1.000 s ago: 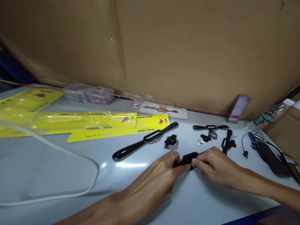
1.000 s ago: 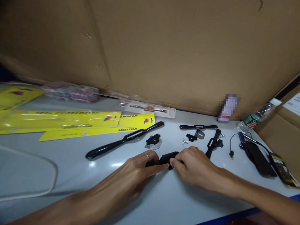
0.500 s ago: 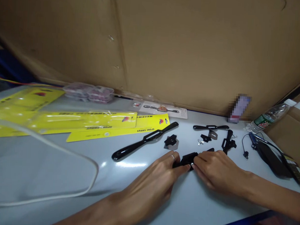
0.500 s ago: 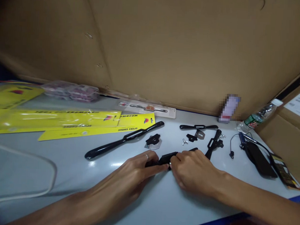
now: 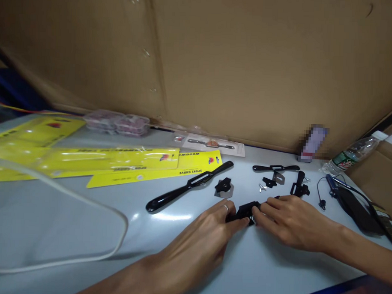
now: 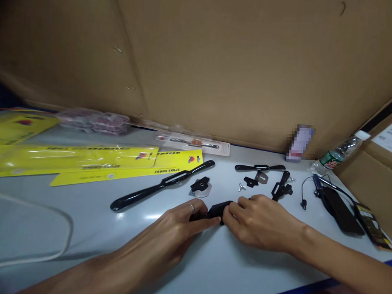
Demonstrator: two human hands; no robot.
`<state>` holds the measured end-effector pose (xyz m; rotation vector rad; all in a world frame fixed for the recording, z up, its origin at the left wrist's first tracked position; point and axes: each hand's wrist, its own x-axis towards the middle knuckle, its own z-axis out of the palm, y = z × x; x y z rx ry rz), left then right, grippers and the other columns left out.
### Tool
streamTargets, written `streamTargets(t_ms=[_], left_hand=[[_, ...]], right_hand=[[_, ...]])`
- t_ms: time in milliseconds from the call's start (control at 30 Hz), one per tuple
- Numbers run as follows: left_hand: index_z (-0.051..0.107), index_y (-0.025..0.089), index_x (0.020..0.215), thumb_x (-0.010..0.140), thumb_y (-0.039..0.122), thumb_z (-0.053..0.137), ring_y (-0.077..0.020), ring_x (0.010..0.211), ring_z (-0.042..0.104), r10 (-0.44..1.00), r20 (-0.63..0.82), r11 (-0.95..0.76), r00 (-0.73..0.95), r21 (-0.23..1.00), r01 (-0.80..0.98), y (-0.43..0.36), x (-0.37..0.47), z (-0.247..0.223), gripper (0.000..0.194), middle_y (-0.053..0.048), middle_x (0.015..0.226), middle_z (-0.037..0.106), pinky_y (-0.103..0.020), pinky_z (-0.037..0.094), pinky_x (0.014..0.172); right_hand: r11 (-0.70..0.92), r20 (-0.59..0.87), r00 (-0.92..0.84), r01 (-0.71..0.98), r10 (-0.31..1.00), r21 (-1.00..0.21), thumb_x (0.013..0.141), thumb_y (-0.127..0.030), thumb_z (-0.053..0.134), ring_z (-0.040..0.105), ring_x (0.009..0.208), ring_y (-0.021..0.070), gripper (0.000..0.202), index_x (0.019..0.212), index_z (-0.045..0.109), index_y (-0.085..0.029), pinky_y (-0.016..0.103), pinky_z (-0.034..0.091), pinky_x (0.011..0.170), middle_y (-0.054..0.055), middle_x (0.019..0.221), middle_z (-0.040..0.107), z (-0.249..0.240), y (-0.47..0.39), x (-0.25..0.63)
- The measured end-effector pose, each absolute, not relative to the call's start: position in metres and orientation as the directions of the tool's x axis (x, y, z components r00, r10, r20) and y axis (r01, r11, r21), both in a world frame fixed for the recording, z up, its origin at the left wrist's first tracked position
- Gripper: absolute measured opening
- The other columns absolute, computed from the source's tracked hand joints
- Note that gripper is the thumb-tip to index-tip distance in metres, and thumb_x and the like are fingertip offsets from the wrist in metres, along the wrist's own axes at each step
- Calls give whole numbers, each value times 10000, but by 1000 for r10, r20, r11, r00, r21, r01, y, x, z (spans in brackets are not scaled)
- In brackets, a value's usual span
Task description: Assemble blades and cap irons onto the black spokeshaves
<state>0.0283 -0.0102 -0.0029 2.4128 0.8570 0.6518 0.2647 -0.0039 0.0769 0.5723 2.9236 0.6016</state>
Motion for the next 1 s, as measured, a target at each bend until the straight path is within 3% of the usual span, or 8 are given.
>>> streamTargets(t_ms=[100,200,300,400,467,600,767,1000], left_hand=[[698,237,1089,738,-93,444,-236,859,589,667,280,-693,690,575,436,-10,29,-2,544,-58,969,586,-315,431,710],[701,212,993,728,-87,439,-232,829,578,669,298,-697,681,571,434,-10,30,0,478,-58,935,584,-314,419,690],[704,227,1037,744,-64,442,-232,832,584,675,305,-684,672,601,413,-11,29,1,489,-57,953,587,-316,433,693],[703,257,1112,777,-38,442,-235,834,596,671,302,-679,677,618,397,-11,28,2,517,-54,956,580,-318,455,692],[701,258,1124,771,-39,435,-242,830,598,667,300,-684,682,610,400,-12,28,2,532,-57,951,579,-327,461,692],[684,240,1191,774,-59,396,-262,886,614,664,306,-689,682,604,400,-11,27,0,589,-80,1004,602,-361,481,737],[711,225,1104,764,-73,388,-252,866,606,672,300,-686,678,598,415,-11,27,0,556,-74,957,606,-343,461,715],[721,302,1211,773,-68,402,-202,797,614,676,322,-683,663,613,398,-9,27,-2,657,-55,967,617,-294,451,670]], right_hand=[[840,-48,-947,259,319,478,1005,-72,458,594,701,207,201,1090,638,-98,357,320,534,62,814,675,76,-2,262],[865,-77,-944,258,320,431,1004,-71,464,601,695,211,196,964,638,-150,355,300,523,47,787,664,72,1,257],[849,-83,-862,470,500,242,1005,-100,497,582,628,181,204,861,626,-166,336,278,528,31,725,664,65,-1,251],[670,-93,-666,743,740,9,1027,-173,495,551,553,146,242,821,623,-163,311,259,536,28,695,680,60,-7,246],[584,-105,-586,810,804,-50,1027,-200,483,543,540,141,263,816,634,-158,309,230,541,38,687,687,58,-12,244],[551,-99,-548,834,831,6,991,-198,491,538,538,154,229,858,670,-145,338,165,558,75,730,721,55,-17,237],[488,-97,-482,871,871,60,979,-189,489,521,503,166,240,860,689,-132,365,108,558,90,686,719,50,-20,227],[542,-97,-540,841,836,-11,1046,-220,453,584,562,147,260,884,646,-158,330,195,548,60,753,732,54,-18,242]])
